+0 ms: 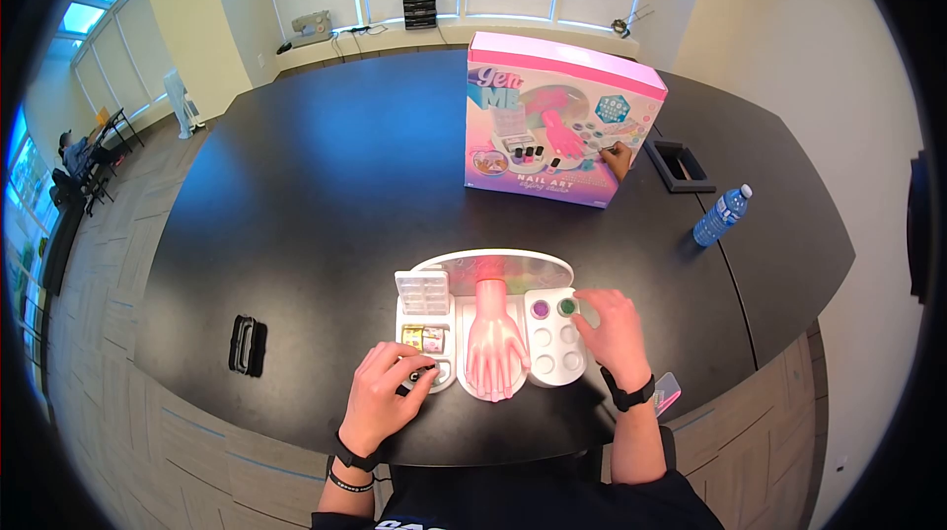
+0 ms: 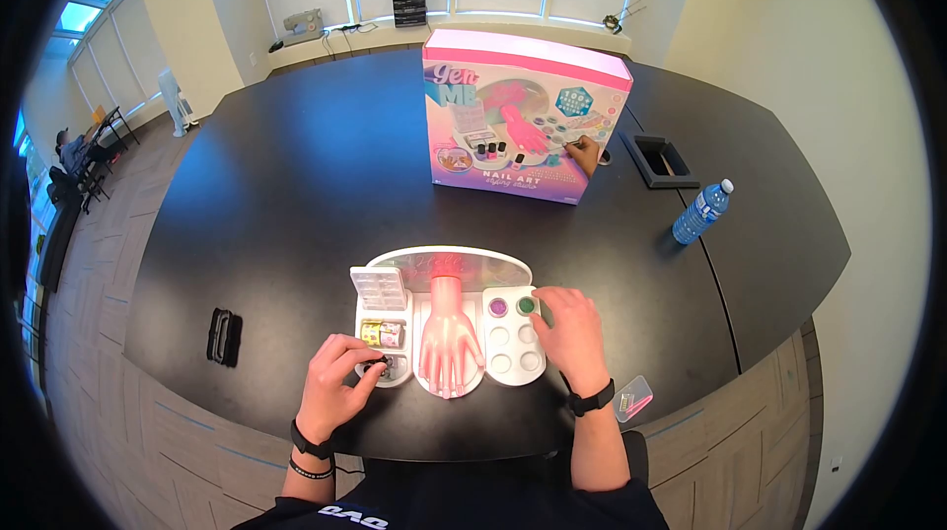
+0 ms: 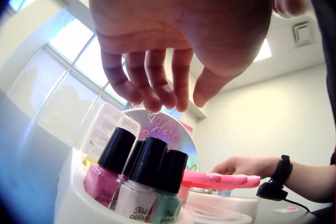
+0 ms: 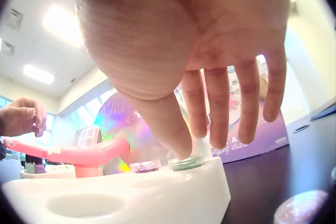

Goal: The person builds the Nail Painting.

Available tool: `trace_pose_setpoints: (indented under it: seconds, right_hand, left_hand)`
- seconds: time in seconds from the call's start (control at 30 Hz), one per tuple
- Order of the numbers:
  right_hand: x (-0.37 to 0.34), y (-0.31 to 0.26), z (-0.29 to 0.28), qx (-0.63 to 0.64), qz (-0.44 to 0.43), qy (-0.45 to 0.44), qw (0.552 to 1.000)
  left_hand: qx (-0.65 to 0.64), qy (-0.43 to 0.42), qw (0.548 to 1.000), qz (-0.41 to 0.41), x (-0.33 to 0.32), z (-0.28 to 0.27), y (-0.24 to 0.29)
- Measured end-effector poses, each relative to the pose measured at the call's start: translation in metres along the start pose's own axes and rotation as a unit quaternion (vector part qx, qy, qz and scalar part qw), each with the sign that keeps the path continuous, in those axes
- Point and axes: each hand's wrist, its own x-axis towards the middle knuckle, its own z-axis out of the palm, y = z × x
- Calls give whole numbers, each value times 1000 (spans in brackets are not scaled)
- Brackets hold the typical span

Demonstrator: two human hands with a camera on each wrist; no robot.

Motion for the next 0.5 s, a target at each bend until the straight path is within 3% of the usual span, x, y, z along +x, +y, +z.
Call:
trace_pose_setpoints:
  seconds: [0.17,0.33,0.5]
  right_hand:
    - [-8,19,-7,3,18,20,1000]
    - [-19,27,-20,-13,69,-38,997]
    - [-30,36,-20,-26,62,-51,996]
  left_hand:
    - [0,1,1000,-2,1,0,0]
    - [1,1,1000,-2,0,0,0]
    - [-3,2,1000,-5,0,1,0]
